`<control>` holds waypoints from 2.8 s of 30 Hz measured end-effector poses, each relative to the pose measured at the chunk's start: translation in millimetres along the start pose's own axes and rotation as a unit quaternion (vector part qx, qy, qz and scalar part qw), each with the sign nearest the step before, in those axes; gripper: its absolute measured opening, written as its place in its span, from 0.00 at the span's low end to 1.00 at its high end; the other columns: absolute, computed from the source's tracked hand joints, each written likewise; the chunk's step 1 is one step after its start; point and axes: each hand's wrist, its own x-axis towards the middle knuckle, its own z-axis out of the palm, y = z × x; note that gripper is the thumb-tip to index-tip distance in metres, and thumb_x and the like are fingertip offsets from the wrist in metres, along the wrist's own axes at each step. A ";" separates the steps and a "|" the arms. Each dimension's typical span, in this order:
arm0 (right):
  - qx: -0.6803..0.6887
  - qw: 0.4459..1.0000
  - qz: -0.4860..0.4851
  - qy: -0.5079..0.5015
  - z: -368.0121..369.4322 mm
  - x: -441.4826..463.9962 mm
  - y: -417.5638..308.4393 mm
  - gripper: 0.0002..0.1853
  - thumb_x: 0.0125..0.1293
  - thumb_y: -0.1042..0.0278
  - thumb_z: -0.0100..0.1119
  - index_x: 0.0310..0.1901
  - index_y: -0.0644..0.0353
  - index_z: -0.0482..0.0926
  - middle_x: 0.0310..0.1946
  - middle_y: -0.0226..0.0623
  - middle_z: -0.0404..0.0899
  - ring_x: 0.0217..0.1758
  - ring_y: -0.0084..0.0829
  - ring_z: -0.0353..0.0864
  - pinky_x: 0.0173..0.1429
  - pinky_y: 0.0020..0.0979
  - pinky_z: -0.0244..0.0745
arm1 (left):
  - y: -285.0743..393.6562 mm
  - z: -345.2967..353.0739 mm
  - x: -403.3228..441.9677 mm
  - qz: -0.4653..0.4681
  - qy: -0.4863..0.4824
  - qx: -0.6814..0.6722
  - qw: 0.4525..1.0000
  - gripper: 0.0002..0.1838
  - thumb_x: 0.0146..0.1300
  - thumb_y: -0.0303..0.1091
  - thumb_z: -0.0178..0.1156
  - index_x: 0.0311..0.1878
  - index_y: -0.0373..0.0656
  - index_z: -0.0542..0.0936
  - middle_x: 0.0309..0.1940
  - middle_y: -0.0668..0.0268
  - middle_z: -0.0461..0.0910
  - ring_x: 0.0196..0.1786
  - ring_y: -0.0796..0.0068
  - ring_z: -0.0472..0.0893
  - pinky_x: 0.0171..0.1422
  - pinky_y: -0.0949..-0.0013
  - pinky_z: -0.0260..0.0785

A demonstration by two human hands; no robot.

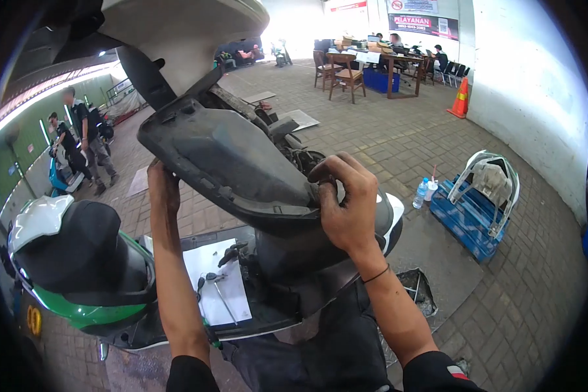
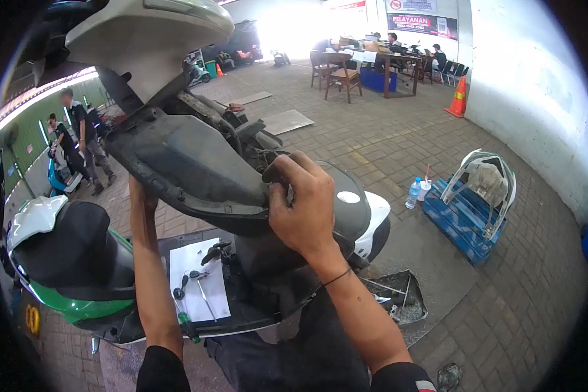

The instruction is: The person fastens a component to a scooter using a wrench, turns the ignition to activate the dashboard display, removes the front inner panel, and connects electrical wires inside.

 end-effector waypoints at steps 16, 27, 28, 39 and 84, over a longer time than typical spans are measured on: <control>-0.002 1.000 0.007 0.004 -0.1 -1.4 -3.8 0.07 0.55 0.80 0.61 0.36 0.63 0.82 0.36 0.47 0.81 0.42 0.55 0.83 0.47 0.49 0.75 | -20.8 6.1 -19.6 0.085 0.048 0.104 0.990 0.16 0.82 0.40 0.55 0.49 0.35 0.84 0.44 0.67 0.82 0.47 0.75 0.78 0.56 0.67 0.69; -0.003 1.000 0.019 -0.006 -2.7 -3.8 2.0 0.10 0.55 0.78 0.62 0.40 0.62 0.82 0.35 0.46 0.80 0.41 0.55 0.81 0.46 0.50 0.74 | -26.7 8.0 -23.1 0.168 0.065 0.011 0.984 0.09 0.77 0.33 0.62 0.50 0.38 0.85 0.45 0.67 0.87 0.48 0.77 0.83 0.54 0.69 0.72; -0.005 1.000 0.025 -0.005 -0.6 -3.7 -0.5 0.10 0.55 0.78 0.62 0.40 0.62 0.82 0.35 0.46 0.80 0.41 0.55 0.81 0.46 0.50 0.74 | -26.8 2.9 -15.9 0.163 0.062 0.013 0.985 0.09 0.77 0.33 0.62 0.50 0.38 0.85 0.45 0.67 0.87 0.48 0.77 0.83 0.54 0.69 0.72; -0.027 1.000 0.006 -0.011 2.4 -0.8 -10.1 0.08 0.53 0.82 0.58 0.35 0.63 0.83 0.32 0.46 0.79 0.38 0.51 0.83 0.44 0.44 0.74 | 3.0 10.8 -14.8 0.036 0.025 -0.003 0.999 0.17 0.76 0.38 0.60 0.56 0.33 0.82 0.45 0.65 0.87 0.45 0.75 0.85 0.48 0.70 0.75; -0.011 1.000 -0.026 -0.010 2.1 4.3 -2.2 0.08 0.54 0.82 0.59 0.37 0.66 0.82 0.36 0.49 0.81 0.40 0.56 0.83 0.46 0.46 0.75 | -6.5 8.9 0.2 0.139 0.019 0.157 0.978 0.17 0.81 0.39 0.53 0.51 0.36 0.85 0.42 0.64 0.84 0.39 0.72 0.81 0.44 0.67 0.75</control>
